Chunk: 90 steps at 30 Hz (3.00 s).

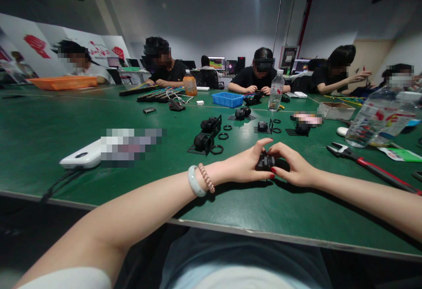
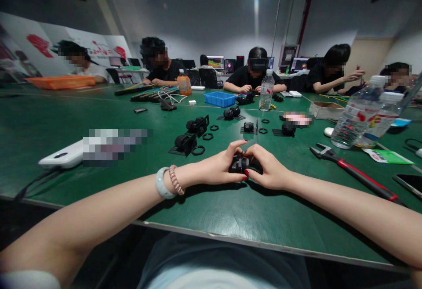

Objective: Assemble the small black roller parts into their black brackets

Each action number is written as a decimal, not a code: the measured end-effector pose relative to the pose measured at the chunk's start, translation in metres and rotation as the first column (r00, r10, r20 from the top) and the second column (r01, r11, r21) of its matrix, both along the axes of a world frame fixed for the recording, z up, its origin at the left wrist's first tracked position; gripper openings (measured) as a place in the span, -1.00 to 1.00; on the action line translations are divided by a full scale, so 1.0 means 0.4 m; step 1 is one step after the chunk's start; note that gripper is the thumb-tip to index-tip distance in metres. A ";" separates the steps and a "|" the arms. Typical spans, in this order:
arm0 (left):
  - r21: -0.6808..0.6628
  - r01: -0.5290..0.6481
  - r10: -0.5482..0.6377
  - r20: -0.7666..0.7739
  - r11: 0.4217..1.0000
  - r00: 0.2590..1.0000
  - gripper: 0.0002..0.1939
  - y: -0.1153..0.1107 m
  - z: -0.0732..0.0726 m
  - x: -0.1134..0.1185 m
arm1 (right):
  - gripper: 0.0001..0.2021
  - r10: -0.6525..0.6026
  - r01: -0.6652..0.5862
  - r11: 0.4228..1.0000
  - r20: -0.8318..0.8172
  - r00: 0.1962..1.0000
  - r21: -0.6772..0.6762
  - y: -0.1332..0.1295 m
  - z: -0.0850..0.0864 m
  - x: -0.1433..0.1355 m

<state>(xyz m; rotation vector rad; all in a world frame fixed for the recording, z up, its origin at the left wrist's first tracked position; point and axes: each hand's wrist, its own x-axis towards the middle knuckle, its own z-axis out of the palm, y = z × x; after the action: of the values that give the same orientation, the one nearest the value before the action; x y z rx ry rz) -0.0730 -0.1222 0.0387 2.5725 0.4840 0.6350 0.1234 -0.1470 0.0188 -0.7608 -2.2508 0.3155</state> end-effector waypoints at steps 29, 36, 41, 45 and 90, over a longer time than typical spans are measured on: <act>0.004 0.006 -0.006 0.003 1.000 1.000 -0.22 0.000 0.000 -0.003 | -0.64 0.043 -0.047 0.989 0.030 0.999 0.139 -0.004 -0.004 -0.006; -0.002 0.005 -0.005 0.001 1.000 1.000 -0.23 -0.003 0.003 -0.002 | -0.65 0.034 -0.039 0.993 0.042 0.999 0.114 -0.005 -0.002 -0.004; -0.002 -0.002 0.002 -0.002 1.000 1.000 -0.24 -0.004 0.003 -0.002 | -0.66 0.042 -0.045 0.993 0.032 0.999 0.113 -0.003 -0.002 -0.004; -0.002 -0.008 0.008 -0.008 1.000 1.000 -0.23 -0.004 0.003 -0.002 | -0.66 0.033 -0.037 0.994 0.037 0.999 0.103 -0.004 0.000 -0.004; -0.030 -0.069 0.067 -0.045 0.997 0.997 -0.24 -0.011 0.018 -0.001 | -0.75 0.038 -0.040 0.996 0.031 0.999 0.077 0.003 0.002 -0.004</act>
<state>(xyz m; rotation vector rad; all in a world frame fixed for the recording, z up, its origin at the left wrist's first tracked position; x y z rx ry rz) -0.0732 -0.1265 0.0459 2.5536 0.5937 0.5905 0.1218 -0.1457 0.0197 -0.6854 -2.2939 0.2355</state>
